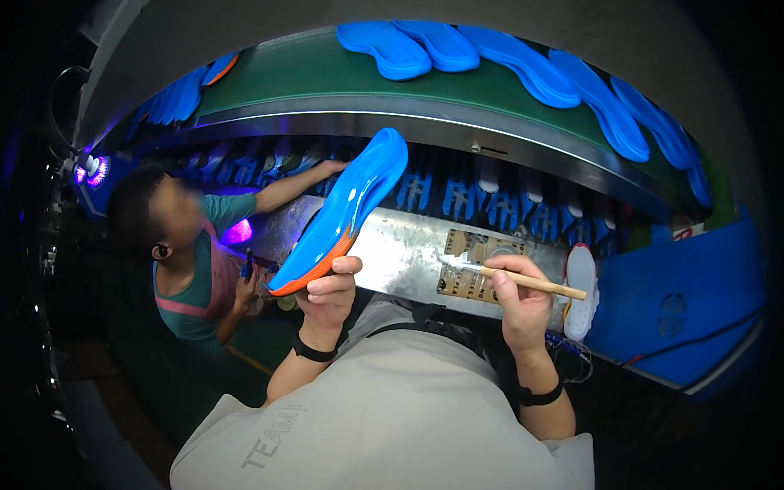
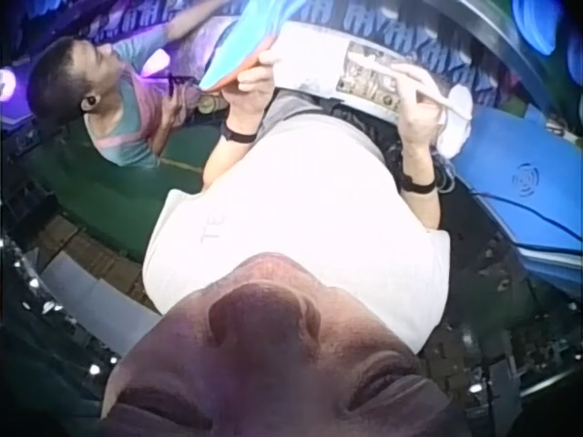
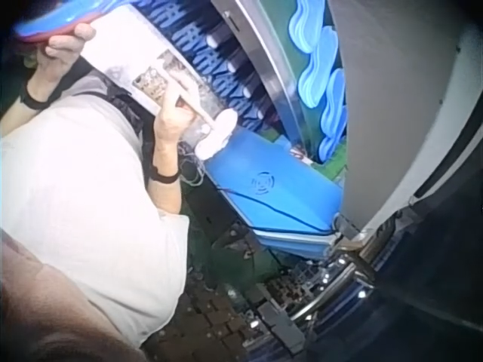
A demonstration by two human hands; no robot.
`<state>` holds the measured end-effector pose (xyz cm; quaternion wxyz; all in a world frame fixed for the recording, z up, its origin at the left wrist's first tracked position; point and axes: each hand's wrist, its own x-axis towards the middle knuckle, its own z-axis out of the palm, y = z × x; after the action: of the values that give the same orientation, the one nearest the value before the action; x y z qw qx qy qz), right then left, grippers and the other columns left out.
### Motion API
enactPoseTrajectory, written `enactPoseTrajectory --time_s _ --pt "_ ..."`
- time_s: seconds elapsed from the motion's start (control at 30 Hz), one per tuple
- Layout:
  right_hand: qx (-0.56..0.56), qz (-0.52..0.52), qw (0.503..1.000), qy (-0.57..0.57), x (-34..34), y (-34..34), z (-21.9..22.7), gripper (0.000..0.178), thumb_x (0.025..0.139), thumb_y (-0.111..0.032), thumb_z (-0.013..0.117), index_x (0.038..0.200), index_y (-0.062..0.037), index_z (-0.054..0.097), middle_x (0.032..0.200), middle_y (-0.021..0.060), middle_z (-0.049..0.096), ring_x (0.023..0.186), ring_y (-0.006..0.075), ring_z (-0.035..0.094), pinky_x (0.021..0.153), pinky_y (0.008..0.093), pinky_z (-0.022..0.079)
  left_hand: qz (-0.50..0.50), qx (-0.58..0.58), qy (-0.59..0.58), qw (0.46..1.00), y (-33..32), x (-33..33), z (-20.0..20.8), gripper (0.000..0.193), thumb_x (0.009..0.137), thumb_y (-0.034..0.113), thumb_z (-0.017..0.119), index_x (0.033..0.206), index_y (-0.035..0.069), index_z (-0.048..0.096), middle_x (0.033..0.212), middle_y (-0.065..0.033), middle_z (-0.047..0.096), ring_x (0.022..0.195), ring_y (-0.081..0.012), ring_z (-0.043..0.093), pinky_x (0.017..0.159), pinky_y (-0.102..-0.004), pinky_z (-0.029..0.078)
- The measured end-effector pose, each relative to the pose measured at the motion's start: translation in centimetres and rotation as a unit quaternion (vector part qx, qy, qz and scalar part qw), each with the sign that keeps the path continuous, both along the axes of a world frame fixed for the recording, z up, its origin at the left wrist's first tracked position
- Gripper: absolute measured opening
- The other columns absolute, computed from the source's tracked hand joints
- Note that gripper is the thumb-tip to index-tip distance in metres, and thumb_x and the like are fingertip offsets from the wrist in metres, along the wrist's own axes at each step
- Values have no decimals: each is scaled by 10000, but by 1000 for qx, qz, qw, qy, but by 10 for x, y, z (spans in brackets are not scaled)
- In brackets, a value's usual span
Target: Applying glue or primer to blue shoe soles using a brush in a factory setting.
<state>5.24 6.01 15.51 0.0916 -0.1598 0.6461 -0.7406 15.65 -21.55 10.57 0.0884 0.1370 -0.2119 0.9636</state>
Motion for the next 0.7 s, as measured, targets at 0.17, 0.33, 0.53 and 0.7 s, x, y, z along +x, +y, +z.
enactPoseTrajectory --time_s 0.17,0.33,0.53,0.7 --pt "-4 -5 1000 -11 5 6 -8 145 949 -61 617 1059 17 671 953 47 667 821 75 598 759 217 483 -2 5 -30 1000 5 7 8 827 938 432 645 1517 2 241 1242 -250 417 855 -279 602 709 -344 575" --pt "14 -33 999 -27 8 18 -20 144 951 -63 604 1057 11 667 927 40 656 812 75 594 751 213 477 5 -88 -46 995 1 8 19 959 885 539 663 1550 30 195 1351 -325 406 933 -352 626 743 -387 580" --pt "23 -95 994 -42 13 39 -35 146 961 -101 610 1042 9 663 887 34 635 781 76 559 715 212 436 -46 -249 4 967 -31 -9 55 1083 826 586 691 1562 7 146 1386 -411 380 995 -558 632 801 -545 594" --pt "33 -160 985 -61 16 54 -58 162 972 -124 608 1049 9 659 869 30 617 752 69 525 674 201 402 48 -401 38 914 -91 -85 88 1101 798 690 638 1512 -53 250 1253 -420 492 816 -471 679 574 -428 633"
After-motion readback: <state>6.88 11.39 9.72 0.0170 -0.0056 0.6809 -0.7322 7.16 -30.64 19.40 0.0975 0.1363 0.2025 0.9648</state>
